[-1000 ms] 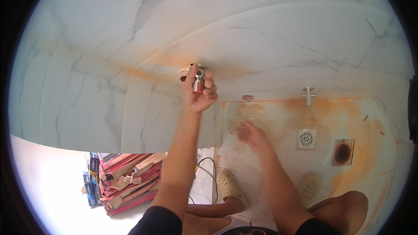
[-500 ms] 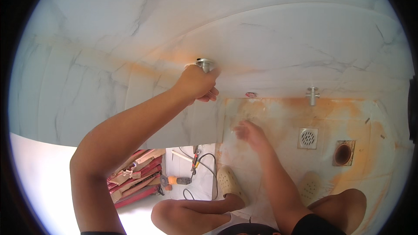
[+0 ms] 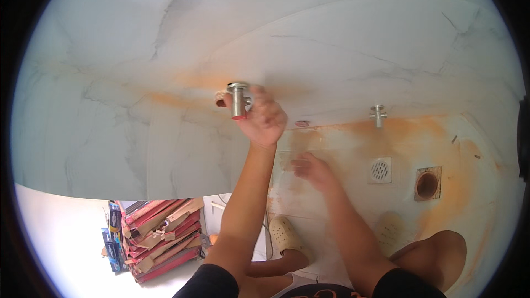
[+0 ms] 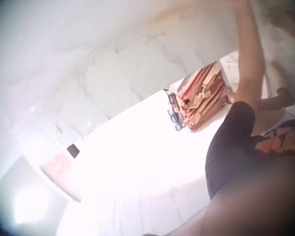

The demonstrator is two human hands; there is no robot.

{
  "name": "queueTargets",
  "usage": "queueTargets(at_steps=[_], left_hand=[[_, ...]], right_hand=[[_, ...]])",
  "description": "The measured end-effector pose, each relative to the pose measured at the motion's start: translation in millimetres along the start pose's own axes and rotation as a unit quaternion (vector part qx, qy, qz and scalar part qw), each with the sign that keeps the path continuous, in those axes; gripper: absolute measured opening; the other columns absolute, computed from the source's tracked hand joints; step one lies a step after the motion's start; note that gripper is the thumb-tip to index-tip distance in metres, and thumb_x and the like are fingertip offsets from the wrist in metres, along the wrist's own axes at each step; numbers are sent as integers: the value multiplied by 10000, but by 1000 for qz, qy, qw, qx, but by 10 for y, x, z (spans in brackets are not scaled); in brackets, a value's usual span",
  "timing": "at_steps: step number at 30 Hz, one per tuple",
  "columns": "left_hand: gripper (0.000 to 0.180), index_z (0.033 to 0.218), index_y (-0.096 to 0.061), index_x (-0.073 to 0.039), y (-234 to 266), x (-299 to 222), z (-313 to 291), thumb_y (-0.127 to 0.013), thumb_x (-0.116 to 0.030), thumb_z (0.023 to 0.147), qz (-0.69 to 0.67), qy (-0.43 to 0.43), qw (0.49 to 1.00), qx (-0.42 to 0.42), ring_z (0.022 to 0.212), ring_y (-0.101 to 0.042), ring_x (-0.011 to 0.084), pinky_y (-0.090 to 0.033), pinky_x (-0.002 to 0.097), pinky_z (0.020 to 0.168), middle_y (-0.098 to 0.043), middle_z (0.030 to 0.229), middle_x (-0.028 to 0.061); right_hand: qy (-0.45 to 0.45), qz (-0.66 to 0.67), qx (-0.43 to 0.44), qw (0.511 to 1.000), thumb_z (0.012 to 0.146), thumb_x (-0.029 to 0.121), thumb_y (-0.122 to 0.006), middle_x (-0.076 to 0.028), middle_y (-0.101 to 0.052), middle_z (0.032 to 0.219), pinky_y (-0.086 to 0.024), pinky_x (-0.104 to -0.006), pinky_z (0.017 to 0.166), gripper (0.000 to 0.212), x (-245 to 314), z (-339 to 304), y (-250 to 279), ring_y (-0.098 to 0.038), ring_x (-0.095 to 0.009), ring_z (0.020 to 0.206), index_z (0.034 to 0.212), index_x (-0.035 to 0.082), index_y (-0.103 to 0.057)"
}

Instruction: The person uses an angle grinder to cut a hole in a tiled wall, then inserts and secures a metal plumbing fixture using a wrench. The person handles the fixture, a rubber gasket, and a wrench while sitting on the floor.

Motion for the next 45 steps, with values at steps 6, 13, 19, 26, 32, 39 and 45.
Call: queueTargets(at_steps=[6, 13, 19, 26, 32, 39, 45], left_hand=[[305, 881, -779, -113, -211, -42, 198, -645, -374, 969, -172, -55, 980, 87, 577, -685, 129, -516, 256, 561, -791, 855, 33], [225, 984, -759, -60, -213, -152, -24, -650, -257, 976, -204, 1, 978, -46, 629, -721, 122, -558, 246, 575, -794, 877, 73], [253, 1108, -717, -26, -249, -486, -204, -635, -250, 1026, 10, 76, 958, -276, 645, -710, 101, -585, 210, 572, -783, 891, 94], [234, 1047, -684, 10, -588, -663, -155, -665, -219, 1003, 518, 120, 667, -522, 647, -733, 173, -604, 255, 557, -764, 844, 130], [326, 989, -661, 51, -868, -551, 32, -688, -274, 992, 709, 167, 446, -520, 665, -749, 219, -630, 315, 606, -739, 797, 176], [707, 1149, -651, 26, -664, -633, -172, -617, -658, 975, 516, 116, 734, -426, 778, -747, 214, -594, 301, 619, -745, 933, 144], [796, 1246, -648, 27, -242, -314, -110, -501, -716, 1000, 91, 68, 989, -93, 673, -664, 189, -535, 282, 580, -734, 923, 132]], right_hand=[[-15, 4, -13, 1000, 1059, 361, -620, -174, -729, 1124, -585, -389, 847, 373, -41, -6, 7, -699, -255, 911, 1229, 29, -616], [-7, -11, 7, 1000, 1058, 368, -619, -148, -750, 1082, -586, -368, 830, 340, 35, -17, -97, -713, -217, 910, 1191, 56, -625], [-10, -25, -5, 1000, 1055, 387, -623, -149, -751, 1072, -584, -363, 822, 362, 45, -21, -84, -713, -215, 907, 1193, 53, -622], [-18, -56, -10, 998, 1055, 388, -623, -142, -741, 1068, -584, -370, 823, 382, -38, 56, -76, -703, -209, 906, 1213, 40, -618], [-7, -77, -16, 997, 1052, 399, -626, -137, -734, 1069, -588, -368, 821, 424, -40, 117, -117, -696, -206, 893, 1242, 20, -606], [-7, -61, 12, 998, 1052, 399, -625, -133, -736, 1064, -584, -355, 831, 425, -62, 150, -243, -698, -196, 892, 1242, 20, -603], [-19, -8, 16, 1000, 1050, 378, -630, -142, -746, 1069, -584, -364, 834, 376, -38, 155, -81, -708, -207, 900, 1222, 45, -613]])
Point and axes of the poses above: each hand's wrist, its own z-axis towards the middle knuckle, its own y-axis out of the back of the hand, x = y × z, the point moved 5 cm from there along z, towards the middle knuckle
